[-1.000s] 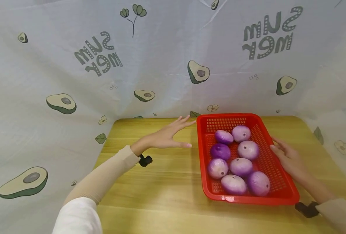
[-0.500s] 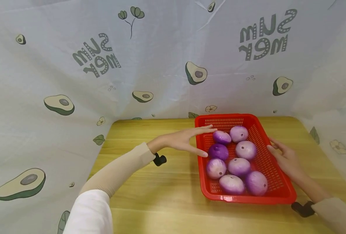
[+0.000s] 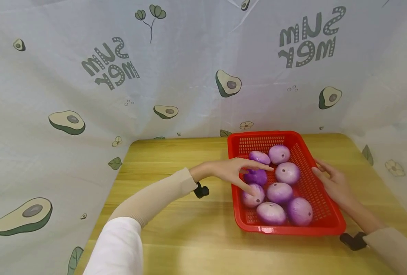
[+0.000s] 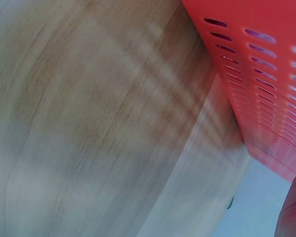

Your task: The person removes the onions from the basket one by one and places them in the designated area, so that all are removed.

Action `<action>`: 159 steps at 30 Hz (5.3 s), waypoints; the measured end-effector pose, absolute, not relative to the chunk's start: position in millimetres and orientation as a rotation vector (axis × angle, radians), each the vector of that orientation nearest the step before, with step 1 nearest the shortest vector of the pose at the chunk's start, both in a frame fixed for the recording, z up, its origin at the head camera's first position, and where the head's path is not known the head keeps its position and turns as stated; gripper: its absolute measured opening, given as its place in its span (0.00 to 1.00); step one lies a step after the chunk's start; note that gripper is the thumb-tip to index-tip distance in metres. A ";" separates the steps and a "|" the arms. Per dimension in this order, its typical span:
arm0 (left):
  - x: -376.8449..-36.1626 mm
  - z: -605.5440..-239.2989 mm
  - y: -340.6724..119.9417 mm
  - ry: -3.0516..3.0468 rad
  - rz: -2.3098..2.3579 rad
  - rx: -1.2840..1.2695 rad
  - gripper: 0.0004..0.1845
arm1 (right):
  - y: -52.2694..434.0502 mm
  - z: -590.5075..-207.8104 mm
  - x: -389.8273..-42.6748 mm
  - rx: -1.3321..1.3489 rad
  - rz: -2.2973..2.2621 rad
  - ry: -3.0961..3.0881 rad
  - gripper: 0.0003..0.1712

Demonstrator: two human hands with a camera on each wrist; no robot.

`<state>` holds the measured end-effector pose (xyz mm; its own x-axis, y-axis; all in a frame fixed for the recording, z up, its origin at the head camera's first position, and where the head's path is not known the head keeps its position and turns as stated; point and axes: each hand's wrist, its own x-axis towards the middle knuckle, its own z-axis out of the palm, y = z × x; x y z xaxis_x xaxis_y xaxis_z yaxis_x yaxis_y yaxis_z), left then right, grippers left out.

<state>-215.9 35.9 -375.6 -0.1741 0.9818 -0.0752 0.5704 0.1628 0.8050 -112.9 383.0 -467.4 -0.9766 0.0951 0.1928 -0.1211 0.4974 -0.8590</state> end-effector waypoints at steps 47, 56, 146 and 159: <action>-183.2 -442.5 87.1 1.795 0.708 1.571 0.32 | 384.0 -470.3 -114.3 0.002 1.528 -2.517 0.30; -178.8 -442.2 89.5 1.805 0.654 1.577 0.31 | 383.5 -471.8 -115.4 0.016 1.554 -2.495 0.29; -218.2 -414.0 31.6 1.711 1.420 0.950 0.27 | 383.4 -469.8 -111.7 -0.029 1.531 -2.523 0.30; -237.7 -404.6 4.5 1.683 1.644 0.754 0.26 | 383.4 -468.7 -113.5 -0.071 1.543 -2.559 0.33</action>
